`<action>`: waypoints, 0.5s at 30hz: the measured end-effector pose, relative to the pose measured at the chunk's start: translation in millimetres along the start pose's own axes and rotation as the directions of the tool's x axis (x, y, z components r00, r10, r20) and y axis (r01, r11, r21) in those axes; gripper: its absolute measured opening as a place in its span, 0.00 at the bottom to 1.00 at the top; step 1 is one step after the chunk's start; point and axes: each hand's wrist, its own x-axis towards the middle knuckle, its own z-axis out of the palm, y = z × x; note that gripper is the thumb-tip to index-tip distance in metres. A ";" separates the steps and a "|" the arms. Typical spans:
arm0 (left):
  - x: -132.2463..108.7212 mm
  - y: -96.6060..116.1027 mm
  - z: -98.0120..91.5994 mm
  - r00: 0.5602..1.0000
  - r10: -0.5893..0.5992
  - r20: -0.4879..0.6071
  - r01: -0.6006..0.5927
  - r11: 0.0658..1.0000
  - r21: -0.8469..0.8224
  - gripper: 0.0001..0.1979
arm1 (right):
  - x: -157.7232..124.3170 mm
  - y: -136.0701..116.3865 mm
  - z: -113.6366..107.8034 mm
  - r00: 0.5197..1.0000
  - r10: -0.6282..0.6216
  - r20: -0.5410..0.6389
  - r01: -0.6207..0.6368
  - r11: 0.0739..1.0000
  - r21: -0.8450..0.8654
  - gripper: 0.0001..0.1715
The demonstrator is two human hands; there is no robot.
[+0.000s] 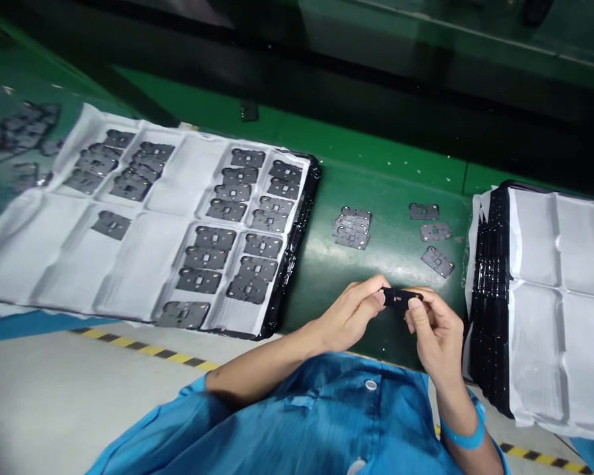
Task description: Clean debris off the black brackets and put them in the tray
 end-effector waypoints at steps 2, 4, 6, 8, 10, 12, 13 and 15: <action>0.5 -4.0 3.0 0.999 0.001 -0.033 -0.003 0.999 -0.049 0.15 | -1.7 1.7 1.8 0.999 -0.039 0.000 0.039 0.999 0.005 0.13; 1.3 -8.1 5.9 0.997 0.000 -0.072 -0.004 0.998 -0.065 0.15 | -3.3 4.2 3.2 0.998 -0.068 -0.002 0.068 0.998 0.001 0.11; 2.2 -11.4 8.3 0.995 -0.004 -0.103 -0.003 0.997 -0.072 0.15 | -4.7 6.4 4.4 0.997 -0.081 -0.004 0.081 0.997 -0.002 0.10; 3.1 -13.6 9.8 0.993 -0.003 -0.120 -0.007 0.997 -0.083 0.14 | -6.0 8.0 5.5 0.997 -0.083 -0.003 0.083 0.997 0.002 0.10; 3.7 -14.6 10.6 0.992 0.007 -0.126 -0.019 0.995 -0.096 0.14 | -7.1 8.9 6.3 0.996 -0.085 -0.003 0.085 0.996 0.010 0.10; 4.0 -14.8 10.9 0.992 0.018 -0.127 -0.031 0.995 -0.099 0.13 | -8.4 9.8 6.7 0.997 -0.081 -0.006 0.081 0.997 0.017 0.09; 4.1 -14.7 10.9 0.992 0.023 -0.127 -0.036 0.995 -0.096 0.13 | -9.0 10.4 6.8 0.997 -0.079 -0.007 0.079 0.997 0.020 0.09; 4.2 -14.6 11.0 0.992 0.030 -0.126 -0.041 0.996 -0.085 0.12 | -10.1 11.8 6.8 0.997 -0.070 -0.013 0.070 0.997 0.022 0.10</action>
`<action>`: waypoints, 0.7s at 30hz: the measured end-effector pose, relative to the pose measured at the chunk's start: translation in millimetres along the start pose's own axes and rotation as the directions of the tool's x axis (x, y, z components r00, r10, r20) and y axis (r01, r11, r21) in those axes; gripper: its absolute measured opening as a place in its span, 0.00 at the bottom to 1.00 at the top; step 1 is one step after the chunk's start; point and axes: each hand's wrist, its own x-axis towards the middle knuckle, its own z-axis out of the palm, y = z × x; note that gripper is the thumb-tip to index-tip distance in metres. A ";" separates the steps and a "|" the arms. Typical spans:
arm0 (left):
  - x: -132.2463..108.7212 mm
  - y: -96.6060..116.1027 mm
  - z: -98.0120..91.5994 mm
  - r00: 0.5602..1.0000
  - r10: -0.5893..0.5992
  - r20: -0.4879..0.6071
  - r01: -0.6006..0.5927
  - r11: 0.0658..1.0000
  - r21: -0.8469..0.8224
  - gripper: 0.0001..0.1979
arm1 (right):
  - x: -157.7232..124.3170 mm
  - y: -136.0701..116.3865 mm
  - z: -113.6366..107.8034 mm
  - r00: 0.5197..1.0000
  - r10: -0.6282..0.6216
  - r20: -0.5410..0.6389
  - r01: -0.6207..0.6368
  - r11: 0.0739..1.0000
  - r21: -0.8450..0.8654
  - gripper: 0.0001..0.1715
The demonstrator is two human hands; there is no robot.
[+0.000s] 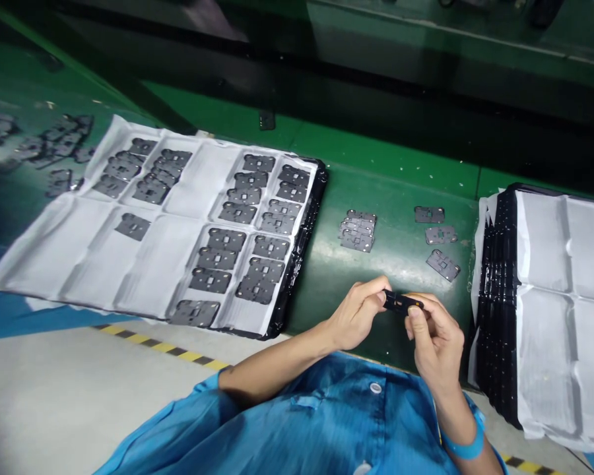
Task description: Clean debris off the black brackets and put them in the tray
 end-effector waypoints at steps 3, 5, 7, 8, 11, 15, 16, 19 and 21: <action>0.0 -0.8 0.3 1.000 0.016 0.011 -0.016 1.000 0.013 0.11 | -1.3 2.2 0.1 1.000 0.017 -0.012 -0.017 1.000 0.008 0.10; -0.1 -1.8 0.4 1.000 0.024 0.019 -0.025 0.999 0.020 0.10 | -1.5 3.0 0.4 0.999 0.028 -0.021 -0.027 0.999 0.023 0.10; -0.1 -2.5 0.4 0.999 0.028 0.030 -0.028 0.999 0.021 0.09 | -1.1 2.6 0.5 0.999 0.030 -0.025 -0.029 0.999 0.031 0.10; -0.1 -2.6 0.2 0.999 0.027 0.040 -0.028 0.999 0.020 0.09 | -0.6 2.0 0.4 0.999 0.027 -0.028 -0.026 0.999 0.031 0.10; -0.3 -1.9 -0.6 0.996 0.028 0.079 -0.029 1.000 0.010 0.10 | 0.9 -0.9 -0.2 0.999 -0.006 -0.047 0.007 1.000 0.027 0.10; 0.0 -0.9 -0.3 0.997 0.010 0.083 -0.009 1.000 -0.008 0.15 | 1.5 -3.7 -0.9 0.997 -0.060 -0.055 0.060 0.998 0.000 0.08; 0.2 -1.0 0.2 0.997 0.002 0.071 -0.001 1.000 -0.010 0.15 | 1.4 -3.7 -0.7 0.996 -0.068 -0.052 0.068 0.998 -0.010 0.07; 0.6 -2.5 2.2 0.999 -0.009 0.032 0.009 1.000 0.002 0.13 | 0.9 -2.7 0.5 0.996 -0.080 -0.047 0.079 0.996 -0.033 0.07; 0.7 -3.9 3.5 1.000 -0.001 0.013 0.001 1.000 0.013 0.12 | 0.7 -1.7 1.5 0.995 -0.085 -0.048 0.083 0.996 -0.041 0.07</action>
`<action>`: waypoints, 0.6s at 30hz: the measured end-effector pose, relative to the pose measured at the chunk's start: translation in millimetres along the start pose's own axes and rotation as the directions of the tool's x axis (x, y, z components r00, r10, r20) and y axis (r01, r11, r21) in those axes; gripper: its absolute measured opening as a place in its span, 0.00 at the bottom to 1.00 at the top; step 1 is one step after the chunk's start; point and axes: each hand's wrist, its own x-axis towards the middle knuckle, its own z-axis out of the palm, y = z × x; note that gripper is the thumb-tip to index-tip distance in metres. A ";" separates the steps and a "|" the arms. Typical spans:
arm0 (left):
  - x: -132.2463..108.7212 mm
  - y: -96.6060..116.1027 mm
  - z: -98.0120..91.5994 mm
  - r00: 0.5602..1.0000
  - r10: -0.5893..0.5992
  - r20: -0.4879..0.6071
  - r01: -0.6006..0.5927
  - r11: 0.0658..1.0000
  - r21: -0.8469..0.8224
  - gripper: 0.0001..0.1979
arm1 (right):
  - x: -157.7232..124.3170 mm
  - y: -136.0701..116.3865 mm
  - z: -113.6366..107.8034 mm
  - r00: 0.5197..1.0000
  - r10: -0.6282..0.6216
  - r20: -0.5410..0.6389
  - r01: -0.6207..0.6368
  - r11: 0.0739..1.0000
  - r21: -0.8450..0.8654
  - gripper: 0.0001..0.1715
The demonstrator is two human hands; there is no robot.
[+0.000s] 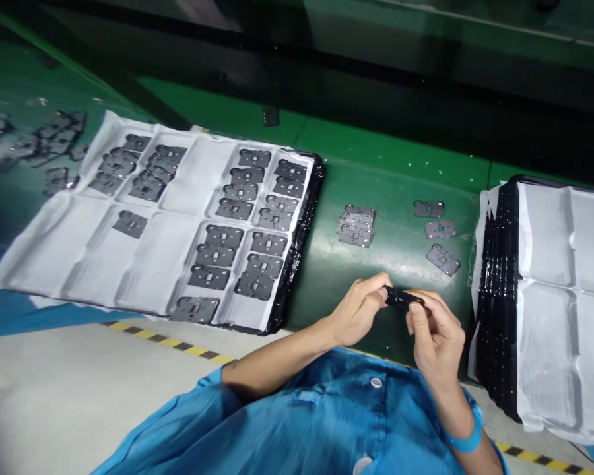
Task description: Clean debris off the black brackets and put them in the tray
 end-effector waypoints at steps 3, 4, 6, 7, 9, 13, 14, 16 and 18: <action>-0.1 -1.6 1.3 1.000 0.009 -0.024 -0.008 1.000 0.009 0.12 | -0.4 0.3 1.0 1.000 -0.013 0.006 0.013 1.000 -0.006 0.07; -0.1 -2.0 1.6 1.000 0.009 -0.030 -0.009 1.000 0.011 0.11 | -0.4 0.0 1.1 1.000 -0.018 0.009 0.018 1.000 -0.009 0.07; 0.1 -2.3 1.8 0.999 0.013 -0.037 -0.013 1.000 0.013 0.10 | -0.2 -0.9 0.9 1.000 -0.024 0.013 0.024 1.000 -0.018 0.07; 0.2 -2.2 1.6 0.999 0.016 -0.034 -0.015 1.000 0.015 0.10 | 0.0 -1.2 0.8 1.000 -0.024 0.012 0.024 0.999 -0.022 0.07; 0.3 -1.8 0.6 1.000 0.017 -0.012 -0.017 1.000 0.022 0.09 | 0.6 -1.2 0.3 1.000 -0.015 0.008 0.015 1.000 -0.022 0.08; -2.0 -1.0 -3.5 0.995 -0.008 0.100 0.000 0.997 0.079 0.04 | 1.6 2.5 -1.3 0.999 0.052 -0.016 -0.051 0.998 0.029 0.09; -3.4 -1.5 -4.8 0.991 -0.019 0.133 0.004 0.994 0.107 0.04 | 1.8 3.8 -2.0 0.996 0.076 -0.039 -0.073 0.996 0.054 0.09; -6.7 -3.7 -7.4 0.984 -0.035 0.177 0.003 0.984 0.179 0.07 | 2.2 5.7 -3.5 0.987 0.122 -0.103 -0.111 0.988 0.106 0.09; -9.8 -6.7 -10.3 0.984 -0.024 0.175 -0.022 0.966 0.256 0.09 | 3.2 6.3 -4.9 0.975 0.155 -0.158 -0.132 0.981 0.143 0.10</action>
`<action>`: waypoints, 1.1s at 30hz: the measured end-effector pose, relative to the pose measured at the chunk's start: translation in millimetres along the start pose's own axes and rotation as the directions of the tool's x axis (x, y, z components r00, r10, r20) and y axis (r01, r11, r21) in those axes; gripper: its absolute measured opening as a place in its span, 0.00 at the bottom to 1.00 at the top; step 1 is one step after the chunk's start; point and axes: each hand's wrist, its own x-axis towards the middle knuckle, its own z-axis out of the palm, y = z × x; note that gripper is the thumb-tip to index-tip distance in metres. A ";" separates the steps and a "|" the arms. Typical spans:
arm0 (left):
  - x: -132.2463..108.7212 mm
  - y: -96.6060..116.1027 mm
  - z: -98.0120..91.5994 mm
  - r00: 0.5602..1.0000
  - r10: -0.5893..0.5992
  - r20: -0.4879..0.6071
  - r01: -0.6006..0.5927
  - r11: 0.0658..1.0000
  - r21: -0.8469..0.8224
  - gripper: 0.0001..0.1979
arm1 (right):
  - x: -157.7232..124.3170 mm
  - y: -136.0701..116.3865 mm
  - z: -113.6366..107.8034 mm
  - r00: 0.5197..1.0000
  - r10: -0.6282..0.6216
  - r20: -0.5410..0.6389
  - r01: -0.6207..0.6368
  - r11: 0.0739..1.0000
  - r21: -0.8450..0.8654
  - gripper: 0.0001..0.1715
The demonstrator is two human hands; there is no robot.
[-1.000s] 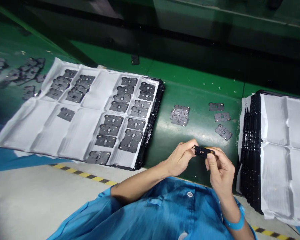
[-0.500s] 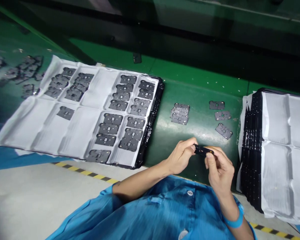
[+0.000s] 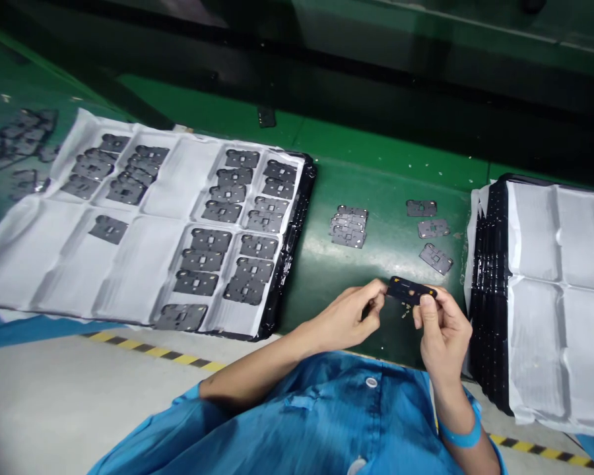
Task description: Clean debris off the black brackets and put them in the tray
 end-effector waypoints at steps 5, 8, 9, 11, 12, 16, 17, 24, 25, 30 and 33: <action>0.5 -2.0 -4.5 0.983 0.087 -0.164 -0.093 0.995 -0.028 0.08 | 1.7 -2.9 0.9 1.000 -0.003 0.010 0.003 1.000 0.001 0.09; 8.0 3.7 -3.5 0.956 0.079 -0.284 -0.153 0.956 -0.252 0.13 | 0.0 -4.7 3.2 0.998 -0.047 0.045 0.048 0.998 -0.031 0.06; 10.9 5.7 -2.2 0.951 0.066 -0.302 -0.164 0.935 -0.313 0.13 | -0.9 -5.1 3.9 0.996 -0.062 0.058 0.065 0.997 -0.042 0.06; 16.1 8.5 1.6 0.948 0.032 -0.317 -0.163 0.903 -0.397 0.10 | -3.1 -5.4 4.8 0.993 -0.091 0.079 0.096 0.993 -0.065 0.06; 18.2 9.1 3.6 0.947 0.010 -0.321 -0.153 0.893 -0.424 0.09 | -4.1 -5.2 5.1 0.991 -0.104 0.087 0.110 0.991 -0.078 0.06; 22.1 7.3 9.6 0.945 -0.060 -0.321 -0.114 0.860 -0.497 0.08 | -7.0 -3.0 5.4 0.985 -0.145 0.098 0.157 0.979 -0.133 0.06; 22.2 6.6 10.0 0.945 -0.060 -0.321 -0.118 0.853 -0.508 0.08 | -7.2 -2.6 5.4 0.984 -0.150 0.098 0.163 0.976 -0.145 0.06; 16.6 5.8 6.1 0.945 -0.027 -0.326 -0.152 0.846 -0.511 0.14 | -6.7 -5.0 6.9 0.987 -0.128 0.098 0.143 0.977 -0.161 0.07; 15.5 6.0 5.5 0.945 -0.025 -0.325 -0.153 0.847 -0.509 0.15 | -6.8 -5.1 7.5 0.988 -0.123 0.096 0.137 0.978 -0.159 0.08; 13.5 5.0 5.9 0.943 0.005 -0.333 -0.181 0.848 -0.498 0.14 | -8.0 -4.1 10.6 0.992 -0.104 0.065 0.112 0.985 -0.133 0.07; 14.5 3.6 7.9 0.937 -0.010 -0.349 -0.180 0.842 -0.508 0.13 | -8.8 -4.1 11.7 0.993 -0.098 0.072 0.107 0.985 -0.134 0.08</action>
